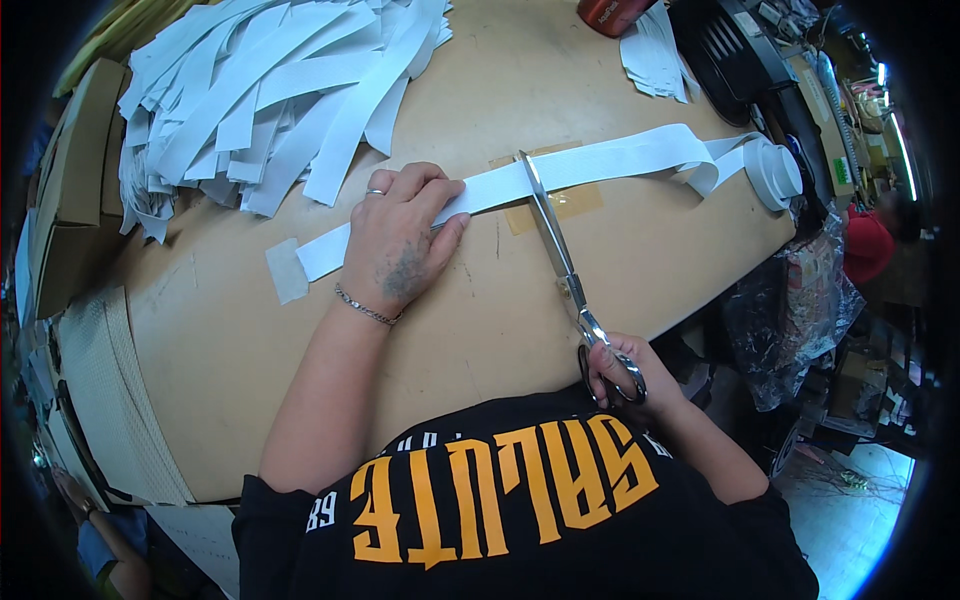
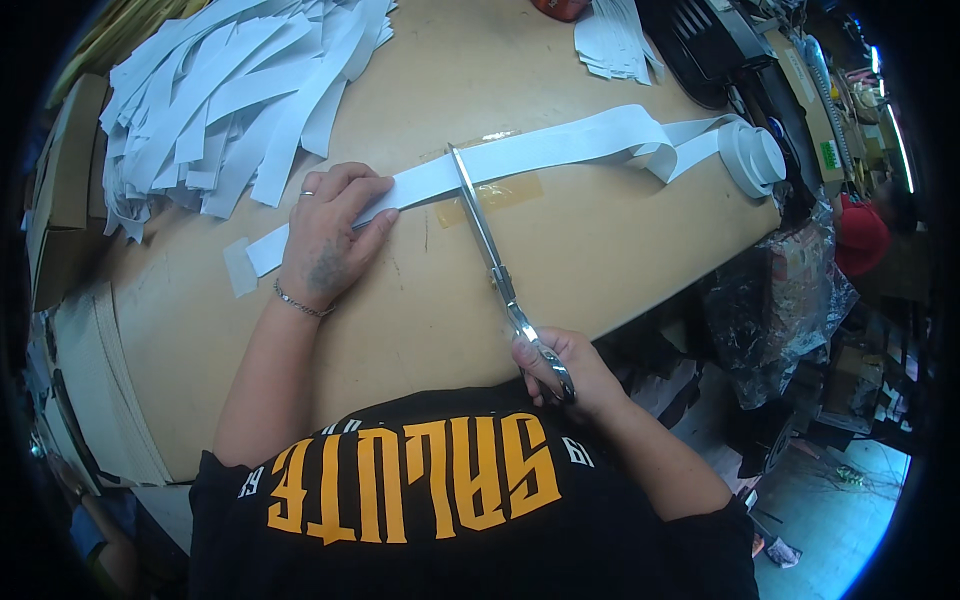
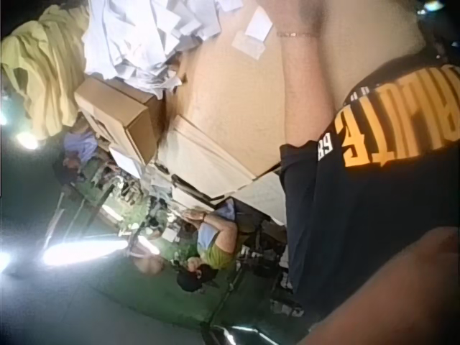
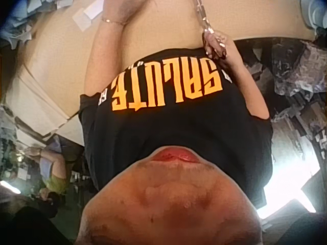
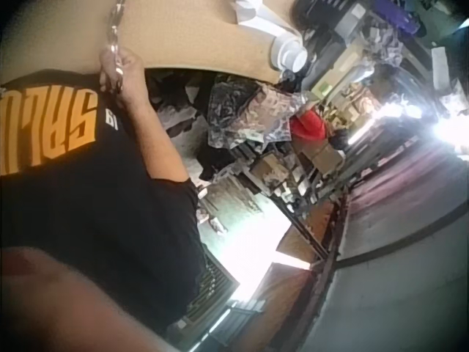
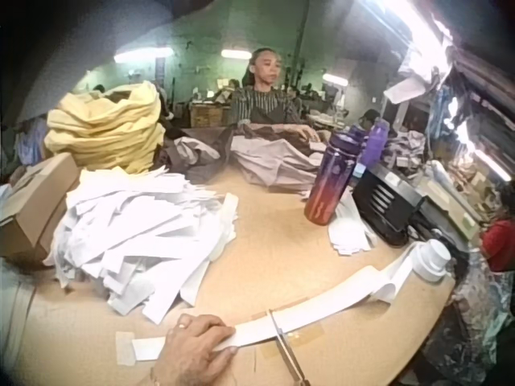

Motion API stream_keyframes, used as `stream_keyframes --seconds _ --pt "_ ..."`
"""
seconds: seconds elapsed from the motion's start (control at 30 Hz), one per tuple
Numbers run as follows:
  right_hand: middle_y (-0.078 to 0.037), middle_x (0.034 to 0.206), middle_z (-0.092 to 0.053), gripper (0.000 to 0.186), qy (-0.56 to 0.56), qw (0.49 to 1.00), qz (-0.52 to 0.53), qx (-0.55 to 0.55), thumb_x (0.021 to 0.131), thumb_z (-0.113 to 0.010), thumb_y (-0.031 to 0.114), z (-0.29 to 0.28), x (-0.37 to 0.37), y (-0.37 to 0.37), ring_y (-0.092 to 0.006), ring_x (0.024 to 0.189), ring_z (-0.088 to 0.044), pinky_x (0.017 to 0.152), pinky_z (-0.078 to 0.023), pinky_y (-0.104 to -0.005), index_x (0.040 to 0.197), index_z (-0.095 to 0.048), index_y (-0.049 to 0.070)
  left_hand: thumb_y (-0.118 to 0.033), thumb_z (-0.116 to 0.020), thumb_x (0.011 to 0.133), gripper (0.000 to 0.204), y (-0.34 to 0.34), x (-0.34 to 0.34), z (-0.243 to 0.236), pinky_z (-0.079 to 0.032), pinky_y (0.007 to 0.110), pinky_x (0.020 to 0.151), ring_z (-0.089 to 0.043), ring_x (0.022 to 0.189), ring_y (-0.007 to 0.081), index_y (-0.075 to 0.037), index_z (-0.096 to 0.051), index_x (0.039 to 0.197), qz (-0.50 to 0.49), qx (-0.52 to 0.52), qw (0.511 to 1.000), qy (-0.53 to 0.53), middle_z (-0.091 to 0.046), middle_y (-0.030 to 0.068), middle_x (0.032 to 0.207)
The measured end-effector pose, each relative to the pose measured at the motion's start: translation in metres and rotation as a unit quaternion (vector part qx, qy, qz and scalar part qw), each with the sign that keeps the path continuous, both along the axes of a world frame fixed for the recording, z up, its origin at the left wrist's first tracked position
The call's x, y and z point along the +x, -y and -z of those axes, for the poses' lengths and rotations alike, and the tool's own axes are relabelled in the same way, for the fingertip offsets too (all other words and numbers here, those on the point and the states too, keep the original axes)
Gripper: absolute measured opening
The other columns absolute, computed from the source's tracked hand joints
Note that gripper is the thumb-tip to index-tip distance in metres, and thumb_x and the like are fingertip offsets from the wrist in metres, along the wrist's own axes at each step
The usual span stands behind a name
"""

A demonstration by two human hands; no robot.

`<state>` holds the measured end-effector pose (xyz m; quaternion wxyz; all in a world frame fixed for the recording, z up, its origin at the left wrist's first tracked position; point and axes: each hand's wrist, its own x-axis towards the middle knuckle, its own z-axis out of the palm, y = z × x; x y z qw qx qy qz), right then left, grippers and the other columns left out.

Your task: The person repeatedly cuts a long white fabric strip into shorter segments using scissors. After each cut, the person folds the cut piece and places it onto a growing pile on the table. The process is repeated multiple times throughout the clip.

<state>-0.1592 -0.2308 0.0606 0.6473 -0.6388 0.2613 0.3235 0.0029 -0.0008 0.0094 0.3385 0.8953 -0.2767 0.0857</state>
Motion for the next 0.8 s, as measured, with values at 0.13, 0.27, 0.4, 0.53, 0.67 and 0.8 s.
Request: stream_keyframes --seconds 0.13,0.27,0.4,0.53,0.67,0.8 --pt "0.002 0.054 -0.051 0.038 0.007 1.0 -0.009 -0.019 0.09 -0.058 0.045 -0.004 0.003 -0.004 -0.0046 0.046 -0.047 0.044 -0.034 -0.0172 0.076 -0.051 0.011 -0.012 -0.069 0.074 0.023 0.0 -0.001 0.001 -0.045 0.037 0.076 -0.052 0.087 0.0263 -0.008 -0.065 0.097 -0.004 -0.002 1.0 0.011 -0.06 0.0045 0.1" --pt "0.005 0.059 -0.048 0.039 -0.001 0.999 -0.015 -0.051 0.086 -0.064 0.044 -0.006 0.005 -0.008 -0.0043 0.048 -0.048 0.046 -0.041 -0.0182 0.074 -0.056 0.008 -0.013 -0.069 0.075 0.023 0.0 0.0 0.001 -0.044 0.037 0.077 -0.052 0.088 0.0263 -0.009 -0.065 0.097 -0.002 0.004 1.0 0.006 -0.059 0.004 0.101" --pt "0.006 0.055 -0.046 0.035 -0.005 0.996 -0.036 -0.081 0.087 -0.066 0.037 -0.007 0.01 -0.012 -0.0033 0.047 -0.047 0.044 -0.038 -0.017 0.07 -0.053 0.01 -0.014 -0.068 0.075 0.023 0.0 -0.001 0.001 -0.044 0.037 0.076 -0.052 0.087 0.0263 -0.009 -0.065 0.097 0.0 0.01 1.0 0.008 -0.059 0.0037 0.102" --pt "0.007 0.054 -0.043 0.035 -0.007 0.996 -0.047 -0.082 0.087 -0.066 0.033 -0.005 0.011 -0.014 -0.0027 0.046 -0.045 0.043 -0.037 -0.0167 0.067 -0.05 0.01 -0.014 -0.068 0.074 0.023 0.0 -0.002 0.0 -0.044 0.037 0.075 -0.052 0.087 0.0263 -0.009 -0.065 0.097 -0.002 0.012 1.0 0.009 -0.059 0.0036 0.101" --pt "0.005 0.055 -0.046 0.038 -0.015 0.997 -0.037 -0.059 0.086 -0.065 0.039 -0.004 0.009 -0.011 -0.0037 0.046 -0.046 0.044 -0.038 -0.0171 0.067 -0.05 0.01 -0.018 -0.068 0.074 0.023 -0.001 0.0 0.003 -0.046 0.037 0.074 -0.051 0.089 0.0243 -0.01 -0.064 0.096 0.001 0.016 1.0 0.014 -0.057 0.0005 0.1" --pt "0.001 0.055 -0.047 0.056 0.009 0.998 -0.057 -0.023 0.082 -0.055 0.064 -0.006 0.008 0.001 -0.0065 0.045 -0.046 0.045 -0.039 -0.0194 0.07 -0.049 0.009 -0.016 -0.068 0.074 0.023 0.0 0.0 0.002 -0.046 0.037 0.074 -0.051 0.088 0.0251 -0.01 -0.064 0.096 0.002 0.009 1.0 0.015 -0.058 0.0013 0.101"
